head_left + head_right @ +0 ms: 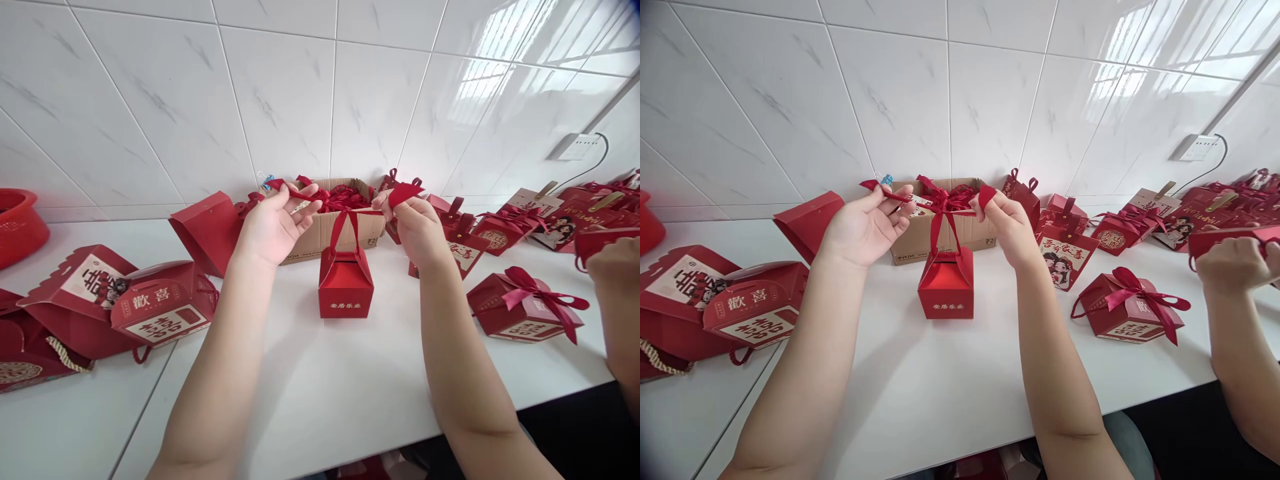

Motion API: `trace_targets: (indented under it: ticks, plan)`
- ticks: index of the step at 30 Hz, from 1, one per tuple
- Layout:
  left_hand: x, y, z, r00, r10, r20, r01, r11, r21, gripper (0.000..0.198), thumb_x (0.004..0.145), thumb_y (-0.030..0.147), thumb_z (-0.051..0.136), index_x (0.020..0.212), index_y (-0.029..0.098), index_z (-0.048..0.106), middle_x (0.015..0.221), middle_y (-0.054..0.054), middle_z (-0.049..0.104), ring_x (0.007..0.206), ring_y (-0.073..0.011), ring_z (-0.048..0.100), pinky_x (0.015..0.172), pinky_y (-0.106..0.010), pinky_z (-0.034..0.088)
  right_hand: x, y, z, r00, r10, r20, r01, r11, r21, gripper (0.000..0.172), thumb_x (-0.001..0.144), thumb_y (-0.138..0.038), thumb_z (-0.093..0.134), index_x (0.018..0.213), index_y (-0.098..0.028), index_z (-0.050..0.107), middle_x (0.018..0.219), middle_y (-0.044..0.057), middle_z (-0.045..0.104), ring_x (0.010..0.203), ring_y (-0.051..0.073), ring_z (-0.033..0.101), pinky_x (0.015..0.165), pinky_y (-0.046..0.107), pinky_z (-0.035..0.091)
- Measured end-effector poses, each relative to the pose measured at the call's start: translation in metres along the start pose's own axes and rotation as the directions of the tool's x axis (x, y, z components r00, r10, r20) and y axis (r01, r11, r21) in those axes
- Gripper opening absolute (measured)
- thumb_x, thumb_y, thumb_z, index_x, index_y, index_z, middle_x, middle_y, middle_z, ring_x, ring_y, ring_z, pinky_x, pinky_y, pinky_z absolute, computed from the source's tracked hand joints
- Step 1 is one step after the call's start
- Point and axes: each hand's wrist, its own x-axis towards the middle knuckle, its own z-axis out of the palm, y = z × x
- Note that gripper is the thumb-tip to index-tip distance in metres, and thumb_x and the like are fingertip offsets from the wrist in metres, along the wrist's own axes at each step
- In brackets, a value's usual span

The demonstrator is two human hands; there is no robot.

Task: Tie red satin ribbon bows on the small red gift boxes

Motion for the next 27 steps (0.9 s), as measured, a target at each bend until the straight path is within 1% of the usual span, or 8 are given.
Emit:
trace_targets:
  ticks: [4, 7, 13, 16, 19, 23, 25, 27]
  plan:
    - [0.005, -0.001, -0.008, 1.0, -0.01, -0.006, 0.01, 1.0, -0.029, 0.02, 0.092, 0.025, 0.052, 0.074, 0.018, 0.054, 0.096, -0.003, 0.072, 0.077, -0.0135, 0.068, 0.061, -0.022, 0.048, -0.001, 0.001, -0.009, 0.995, 0.057, 0.076, -0.055, 0.998, -0.029, 0.033, 0.089, -0.037, 0.049, 0.061, -0.02, 0.051, 0.089, 0.003, 0.062, 0.097, 0.019, 0.056, 0.091, 0.032, 0.039]
    - [0.008, -0.003, -0.01, 1.0, -0.012, -0.021, 0.012, 1.0, -0.02, 0.019, 0.091, 0.026, 0.053, 0.074, 0.018, 0.054, 0.093, -0.004, 0.071, 0.077, -0.0137, 0.068, 0.061, -0.022, 0.047, -0.001, 0.002, -0.011, 0.994, 0.079, 0.077, -0.077, 0.996, -0.038, 0.032, 0.088, -0.038, 0.049, 0.061, -0.02, 0.052, 0.086, 0.003, 0.061, 0.093, 0.018, 0.055, 0.088, 0.03, 0.039]
    - [0.015, -0.005, -0.017, 0.998, -0.007, -0.066, 0.005, 1.0, -0.031, 0.018, 0.09, 0.025, 0.054, 0.074, 0.018, 0.054, 0.087, -0.003, 0.069, 0.073, -0.0135, 0.067, 0.063, -0.025, 0.047, 0.001, 0.018, -0.015, 0.991, 0.136, 0.003, -0.135, 0.989, -0.055, 0.03, 0.085, -0.039, 0.05, 0.062, -0.02, 0.051, 0.084, 0.003, 0.062, 0.09, 0.018, 0.055, 0.086, 0.031, 0.039]
    - [0.018, -0.005, -0.022, 0.993, -0.012, -0.113, 0.009, 1.0, -0.024, 0.02, 0.091, 0.024, 0.052, 0.072, 0.018, 0.053, 0.082, -0.002, 0.069, 0.069, -0.0131, 0.066, 0.061, -0.025, 0.046, 0.003, 0.026, -0.019, 0.985, 0.171, -0.033, -0.173, 0.983, -0.063, 0.03, 0.083, -0.04, 0.05, 0.06, -0.02, 0.05, 0.082, 0.003, 0.062, 0.089, 0.019, 0.056, 0.085, 0.031, 0.039]
    - [0.019, -0.003, -0.026, 0.985, 0.009, -0.173, -0.003, 1.0, 0.031, 0.021, 0.091, 0.024, 0.051, 0.071, 0.018, 0.052, 0.077, -0.001, 0.068, 0.066, -0.0122, 0.065, 0.059, -0.024, 0.044, 0.003, 0.031, -0.024, 0.974, 0.202, -0.106, -0.208, 0.977, -0.049, 0.031, 0.081, -0.037, 0.051, 0.056, -0.02, 0.047, 0.077, 0.003, 0.061, 0.086, 0.018, 0.056, 0.083, 0.03, 0.04]
    - [0.02, -0.001, -0.031, 0.964, 0.082, -0.251, -0.046, 0.988, 0.147, 0.023, 0.092, 0.024, 0.049, 0.07, 0.017, 0.053, 0.068, 0.0, 0.065, 0.058, -0.0111, 0.063, 0.055, -0.023, 0.043, 0.004, 0.035, -0.033, 0.938, 0.262, -0.227, -0.264, 0.964, 0.02, 0.031, 0.078, -0.034, 0.053, 0.053, -0.02, 0.043, 0.07, 0.001, 0.057, 0.078, 0.014, 0.056, 0.078, 0.028, 0.041]
    - [0.021, 0.0, -0.034, 0.954, 0.099, -0.282, -0.051, 0.984, 0.172, 0.027, 0.094, 0.022, 0.045, 0.069, 0.016, 0.053, 0.067, 0.0, 0.063, 0.056, -0.0107, 0.063, 0.055, -0.023, 0.044, 0.004, 0.037, -0.037, 0.913, 0.311, -0.265, -0.298, 0.951, 0.087, 0.031, 0.076, -0.033, 0.056, 0.051, -0.02, 0.043, 0.068, 0.0, 0.054, 0.072, 0.013, 0.057, 0.075, 0.028, 0.042]
    - [0.023, 0.0, -0.037, 0.942, 0.1, -0.321, -0.043, 0.983, 0.18, 0.029, 0.095, 0.021, 0.042, 0.068, 0.016, 0.052, 0.065, 0.001, 0.061, 0.056, -0.0108, 0.064, 0.057, -0.024, 0.046, 0.004, 0.04, -0.04, 0.882, 0.366, -0.295, -0.341, 0.93, 0.136, 0.03, 0.075, -0.032, 0.057, 0.052, -0.019, 0.044, 0.069, -0.001, 0.056, 0.068, 0.012, 0.06, 0.074, 0.028, 0.044]
